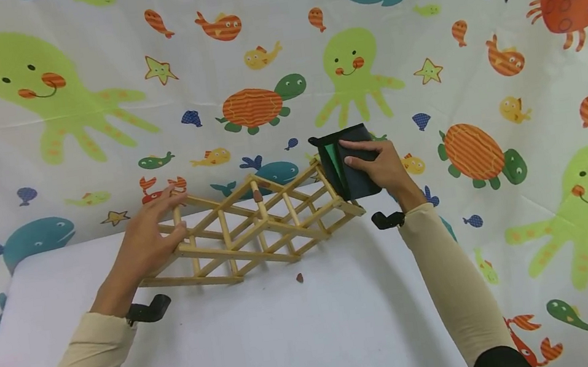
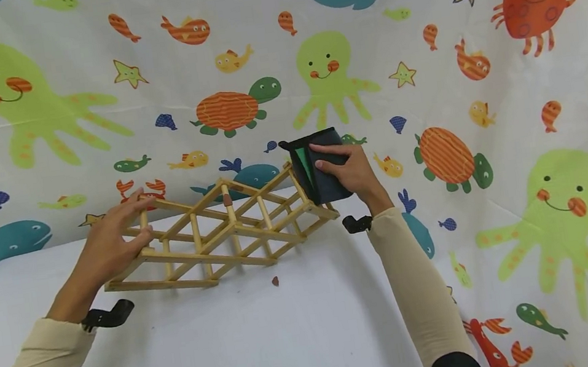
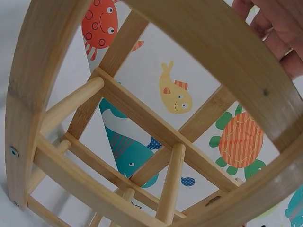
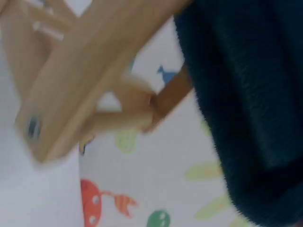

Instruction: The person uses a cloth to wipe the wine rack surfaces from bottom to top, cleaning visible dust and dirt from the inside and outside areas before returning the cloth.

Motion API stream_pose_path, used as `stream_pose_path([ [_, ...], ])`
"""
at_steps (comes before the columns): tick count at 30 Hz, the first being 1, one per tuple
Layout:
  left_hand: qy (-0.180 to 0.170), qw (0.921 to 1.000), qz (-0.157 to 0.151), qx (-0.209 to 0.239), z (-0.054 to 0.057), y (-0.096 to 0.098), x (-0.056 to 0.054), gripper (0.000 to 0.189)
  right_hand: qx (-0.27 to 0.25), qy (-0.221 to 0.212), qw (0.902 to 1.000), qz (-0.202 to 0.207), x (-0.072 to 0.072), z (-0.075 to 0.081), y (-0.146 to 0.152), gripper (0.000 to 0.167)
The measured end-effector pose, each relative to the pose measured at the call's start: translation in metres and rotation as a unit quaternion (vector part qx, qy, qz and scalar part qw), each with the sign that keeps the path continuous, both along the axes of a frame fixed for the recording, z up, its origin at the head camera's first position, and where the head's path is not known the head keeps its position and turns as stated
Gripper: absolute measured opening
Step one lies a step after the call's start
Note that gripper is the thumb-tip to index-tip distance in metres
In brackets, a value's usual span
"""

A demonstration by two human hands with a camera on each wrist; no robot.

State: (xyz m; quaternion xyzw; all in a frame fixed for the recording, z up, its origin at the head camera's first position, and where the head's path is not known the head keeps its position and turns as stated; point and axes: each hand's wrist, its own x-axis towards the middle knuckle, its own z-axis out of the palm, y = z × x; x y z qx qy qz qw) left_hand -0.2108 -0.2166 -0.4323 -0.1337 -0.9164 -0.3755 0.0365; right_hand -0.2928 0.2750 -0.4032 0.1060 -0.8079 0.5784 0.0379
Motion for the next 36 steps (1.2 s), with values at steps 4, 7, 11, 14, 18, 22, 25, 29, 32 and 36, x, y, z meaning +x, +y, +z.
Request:
stream_pose_path([
  [4, -0.002, 1.0, 0.0, 0.003, -0.002, 0.0, -0.001, 0.059, 0.057, -0.039, 0.9965, 0.047, -0.005, -0.001, -0.014, 0.04],
  [7, -0.009, 1.0, 0.0, 0.001, -0.004, 0.001, -0.002, 0.06, 0.107, -0.063, 0.9899, 0.069, -0.006, -0.002, -0.014, 0.04],
  [11, -0.007, 1.0, 0.0, -0.002, -0.003, 0.004, -0.003, 0.06, 0.131, -0.071, 0.9828, 0.109, -0.005, 0.004, -0.002, 0.04],
  [14, 0.002, 1.0, -0.002, -0.003, -0.001, 0.004, -0.002, 0.06, 0.128, -0.079, 0.9819, 0.115, -0.005, 0.012, 0.005, 0.038],
  [18, 0.008, 1.0, -0.002, -0.004, 0.0, 0.002, -0.002, 0.06, 0.115, -0.045, 0.9909, 0.052, -0.008, 0.013, -0.006, 0.037],
  [22, 0.004, 1.0, 0.004, -0.006, -0.002, 0.003, -0.002, 0.06, 0.156, -0.016, 0.9871, 0.031, -0.011, 0.006, -0.02, 0.039],
  [25, 0.001, 1.0, 0.005, -0.007, -0.003, 0.004, -0.002, 0.06, 0.187, -0.025, 0.9789, 0.079, -0.011, 0.008, -0.015, 0.038],
  [29, 0.008, 0.9999, 0.003, -0.005, -0.002, 0.004, -0.002, 0.06, 0.182, -0.023, 0.9703, 0.157, -0.01, 0.015, 0.0, 0.032],
  [32, 0.013, 0.9999, 0.002, -0.005, -0.001, 0.003, -0.001, 0.059, 0.168, -0.018, 0.9759, 0.138, -0.009, 0.015, 0.003, 0.031],
  [36, 0.01, 0.9999, 0.006, -0.009, -0.001, 0.002, -0.001, 0.06, 0.151, -0.015, 0.9862, 0.066, -0.011, 0.007, -0.01, 0.036],
])
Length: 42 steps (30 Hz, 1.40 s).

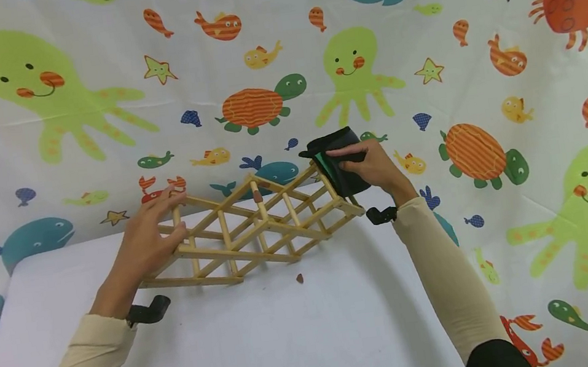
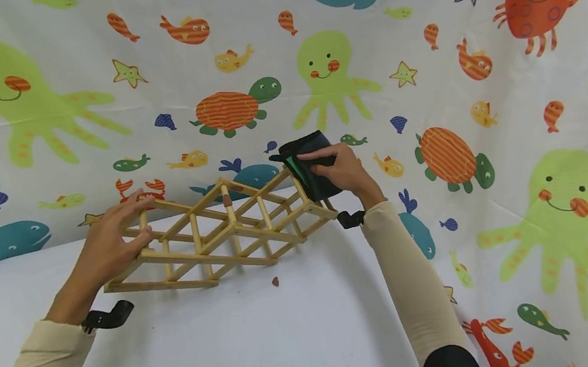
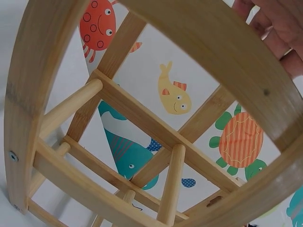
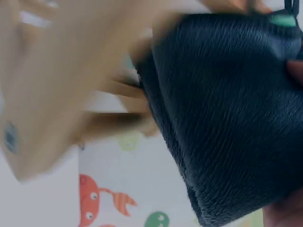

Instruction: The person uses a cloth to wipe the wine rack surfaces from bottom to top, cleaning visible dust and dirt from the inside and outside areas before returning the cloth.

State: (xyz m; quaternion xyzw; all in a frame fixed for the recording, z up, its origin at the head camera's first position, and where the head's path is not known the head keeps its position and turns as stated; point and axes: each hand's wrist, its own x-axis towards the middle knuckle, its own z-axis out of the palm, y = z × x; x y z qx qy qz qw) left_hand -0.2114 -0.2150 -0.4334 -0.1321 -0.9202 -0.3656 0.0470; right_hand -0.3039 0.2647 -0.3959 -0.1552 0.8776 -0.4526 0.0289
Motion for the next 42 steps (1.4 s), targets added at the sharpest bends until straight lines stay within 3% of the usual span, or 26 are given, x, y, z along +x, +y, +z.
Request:
stream_pose_path([
  [3, -0.007, 1.0, 0.005, 0.001, -0.001, 0.0, 0.001, 0.061, 0.013, -0.006, 0.9999, -0.002, -0.001, -0.005, -0.007, 0.037],
  [6, -0.005, 1.0, 0.004, 0.003, -0.003, 0.0, 0.002, 0.061, 0.028, -0.011, 0.9985, 0.045, -0.001, -0.004, -0.001, 0.034],
  [10, -0.001, 1.0, 0.005, 0.005, -0.003, 0.0, 0.003, 0.06, 0.001, -0.035, 0.9944, 0.1, 0.003, 0.001, 0.017, 0.028],
  [12, -0.001, 1.0, 0.006, 0.006, -0.003, 0.0, 0.003, 0.06, -0.027, -0.042, 0.9962, 0.072, 0.005, 0.002, 0.025, 0.028],
  [14, -0.001, 1.0, 0.006, 0.007, -0.004, 0.0, 0.003, 0.06, -0.062, -0.033, 0.9975, 0.008, 0.007, 0.002, 0.032, 0.03],
  [17, -0.001, 1.0, 0.004, 0.008, -0.006, 0.001, 0.002, 0.06, -0.096, -0.021, 0.9907, -0.094, 0.007, -0.001, 0.04, 0.035],
  [19, -0.002, 0.9999, 0.004, 0.009, -0.007, 0.001, 0.003, 0.061, -0.09, -0.026, 0.9874, -0.128, 0.004, -0.008, 0.044, 0.036],
  [27, 0.002, 0.9999, 0.006, 0.01, -0.006, 0.003, 0.004, 0.059, 0.023, -0.093, 0.9917, -0.086, -0.002, -0.045, 0.044, 0.035],
  [34, 0.005, 0.9999, 0.007, 0.006, -0.003, 0.005, 0.005, 0.058, 0.039, -0.143, 0.9889, 0.009, 0.001, -0.037, 0.068, 0.03],
  [37, 0.009, 0.9999, 0.009, 0.009, -0.002, 0.003, 0.006, 0.058, 0.028, -0.127, 0.9914, -0.01, -0.002, -0.036, 0.068, 0.031],
  [42, 0.004, 0.9999, 0.01, 0.012, -0.002, 0.002, 0.005, 0.058, 0.021, -0.087, 0.9939, -0.065, -0.006, -0.051, 0.053, 0.034],
])
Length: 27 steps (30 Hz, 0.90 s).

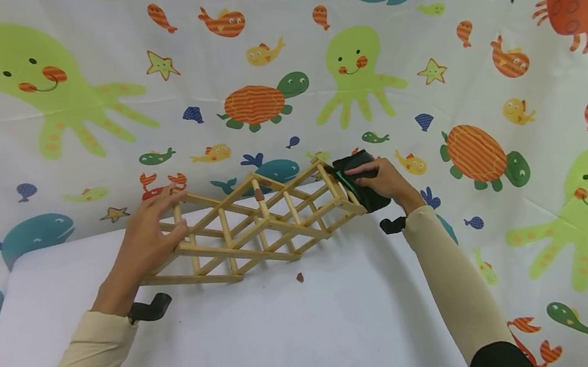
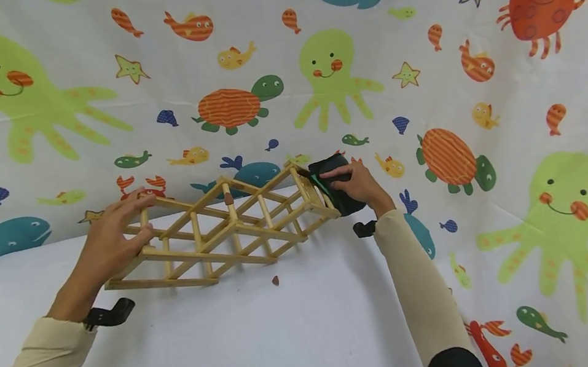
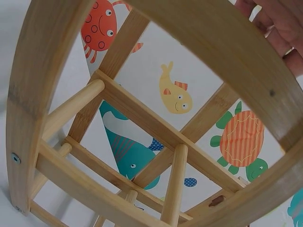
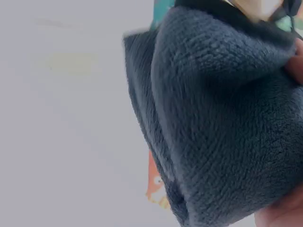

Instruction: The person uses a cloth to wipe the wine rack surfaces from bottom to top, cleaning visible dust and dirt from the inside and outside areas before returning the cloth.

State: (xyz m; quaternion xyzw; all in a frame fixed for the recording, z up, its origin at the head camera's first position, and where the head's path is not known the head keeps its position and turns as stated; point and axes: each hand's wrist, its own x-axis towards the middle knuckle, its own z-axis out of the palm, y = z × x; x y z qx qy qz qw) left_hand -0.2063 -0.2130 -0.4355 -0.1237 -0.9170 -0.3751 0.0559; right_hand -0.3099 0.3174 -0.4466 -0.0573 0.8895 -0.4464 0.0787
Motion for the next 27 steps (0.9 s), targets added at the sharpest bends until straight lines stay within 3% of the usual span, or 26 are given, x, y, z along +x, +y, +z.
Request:
stream_pose_path([
  [3, -0.002, 1.0, -0.003, 0.003, -0.001, 0.001, -0.001, 0.057, 0.021, -0.013, 0.9994, 0.024, 0.002, -0.001, -0.001, 0.031],
  [7, 0.004, 1.0, -0.005, 0.002, -0.001, 0.001, -0.001, 0.058, 0.051, -0.039, 0.9942, 0.086, 0.011, 0.017, 0.009, 0.027],
  [10, 0.007, 1.0, -0.004, 0.003, -0.001, -0.001, -0.001, 0.059, 0.048, -0.024, 0.9957, 0.076, 0.023, 0.033, 0.009, 0.027],
  [13, 0.004, 1.0, -0.003, 0.003, 0.0, -0.002, -0.001, 0.06, -0.001, 0.026, 0.9996, 0.004, 0.038, 0.046, -0.002, 0.028],
  [16, 0.004, 1.0, -0.002, 0.0, 0.0, -0.002, -0.001, 0.06, -0.074, 0.082, 0.9933, -0.032, 0.054, 0.059, -0.022, 0.031],
  [21, 0.016, 0.9999, 0.002, 0.002, -0.002, -0.003, 0.001, 0.06, -0.151, 0.127, 0.9804, 0.006, 0.067, 0.076, -0.066, 0.033],
  [27, 0.025, 0.9997, -0.001, 0.003, -0.003, 0.001, 0.003, 0.059, -0.188, 0.137, 0.9714, 0.047, 0.066, 0.08, -0.114, 0.033],
])
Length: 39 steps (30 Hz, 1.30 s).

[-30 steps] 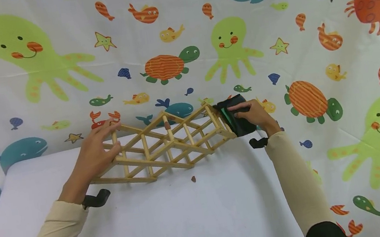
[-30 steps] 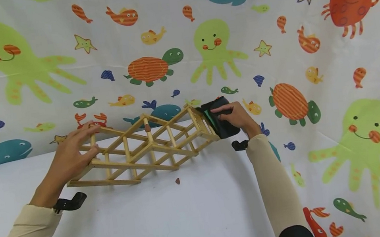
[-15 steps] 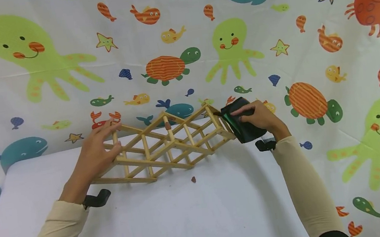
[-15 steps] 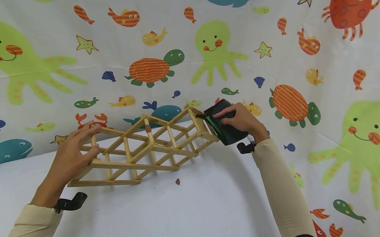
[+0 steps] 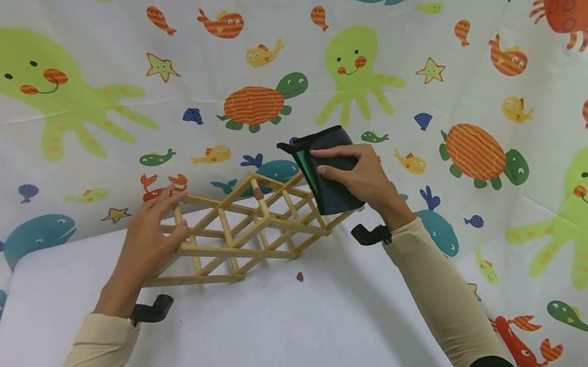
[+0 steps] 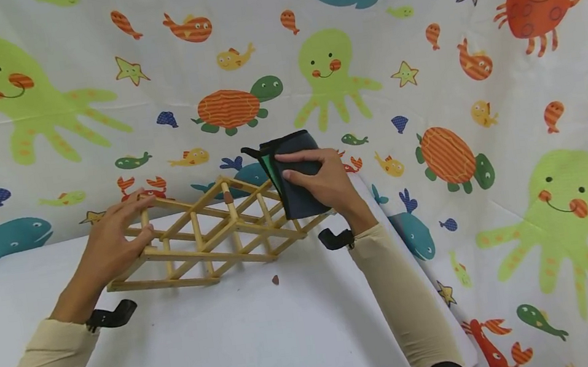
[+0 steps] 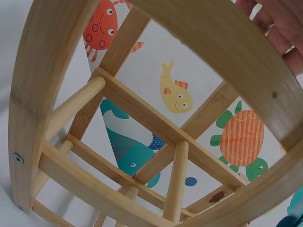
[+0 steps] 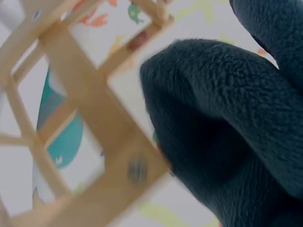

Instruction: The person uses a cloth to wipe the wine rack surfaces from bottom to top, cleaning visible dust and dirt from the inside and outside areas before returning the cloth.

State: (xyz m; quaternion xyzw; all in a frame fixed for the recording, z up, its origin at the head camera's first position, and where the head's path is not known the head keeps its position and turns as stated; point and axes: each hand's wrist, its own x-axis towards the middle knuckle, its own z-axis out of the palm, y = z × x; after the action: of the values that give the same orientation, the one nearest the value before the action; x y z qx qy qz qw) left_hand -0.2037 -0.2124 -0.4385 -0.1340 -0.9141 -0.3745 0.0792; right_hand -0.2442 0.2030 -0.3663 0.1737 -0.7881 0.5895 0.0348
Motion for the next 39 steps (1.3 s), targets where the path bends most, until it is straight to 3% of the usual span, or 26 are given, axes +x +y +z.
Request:
stream_pose_path([
  [5, -0.009, 1.0, 0.004, -0.001, -0.001, 0.0, 0.002, 0.059, 0.033, 0.061, 0.9974, 0.018, -0.014, -0.007, -0.045, 0.032],
  [8, -0.011, 0.9999, 0.007, 0.0, -0.002, 0.0, 0.003, 0.059, 0.097, 0.081, 0.9917, 0.025, -0.025, -0.015, -0.069, 0.031],
  [12, -0.009, 0.9999, 0.008, 0.005, -0.004, 0.001, 0.002, 0.059, 0.183, 0.041, 0.9801, 0.063, -0.039, -0.026, -0.087, 0.036],
  [15, -0.002, 1.0, 0.007, 0.006, -0.004, 0.002, 0.002, 0.059, 0.214, 0.009, 0.9702, 0.114, -0.045, -0.023, -0.085, 0.038],
  [18, 0.002, 1.0, 0.008, 0.005, -0.003, 0.002, 0.002, 0.059, 0.196, -0.013, 0.967, 0.162, -0.049, -0.013, -0.075, 0.036],
  [20, 0.0, 0.9999, 0.009, 0.005, -0.001, 0.003, 0.002, 0.058, 0.171, -0.029, 0.9699, 0.17, -0.05, -0.008, -0.068, 0.036],
  [23, -0.008, 0.9999, 0.011, 0.002, 0.0, 0.005, 0.002, 0.057, 0.12, -0.037, 0.982, 0.141, -0.05, -0.007, -0.065, 0.037],
  [25, -0.01, 0.9999, 0.011, 0.001, 0.001, 0.005, 0.002, 0.057, 0.116, -0.028, 0.9871, 0.106, -0.049, -0.01, -0.069, 0.039],
  [27, -0.01, 0.9999, 0.012, 0.005, 0.001, 0.005, 0.002, 0.057, 0.14, -0.01, 0.9856, 0.094, -0.049, -0.014, -0.075, 0.04],
  [30, -0.009, 0.9999, 0.009, 0.011, -0.001, 0.004, 0.001, 0.058, 0.181, 0.002, 0.9761, 0.12, -0.048, -0.017, -0.081, 0.04],
  [32, -0.01, 0.9998, 0.006, 0.014, -0.002, 0.004, 0.001, 0.058, 0.181, 0.001, 0.9708, 0.157, -0.047, -0.016, -0.081, 0.038],
  [34, -0.01, 0.9999, 0.005, 0.013, -0.002, 0.005, 0.001, 0.058, 0.159, -0.012, 0.9723, 0.171, -0.046, -0.013, -0.078, 0.037],
  [36, -0.011, 0.9998, 0.008, 0.012, -0.001, 0.005, 0.001, 0.058, 0.129, -0.024, 0.9783, 0.161, -0.046, -0.01, -0.076, 0.036],
  [39, -0.011, 0.9998, 0.012, 0.011, 0.0, 0.004, 0.003, 0.058, 0.105, -0.029, 0.988, 0.11, -0.047, -0.01, -0.077, 0.036],
])
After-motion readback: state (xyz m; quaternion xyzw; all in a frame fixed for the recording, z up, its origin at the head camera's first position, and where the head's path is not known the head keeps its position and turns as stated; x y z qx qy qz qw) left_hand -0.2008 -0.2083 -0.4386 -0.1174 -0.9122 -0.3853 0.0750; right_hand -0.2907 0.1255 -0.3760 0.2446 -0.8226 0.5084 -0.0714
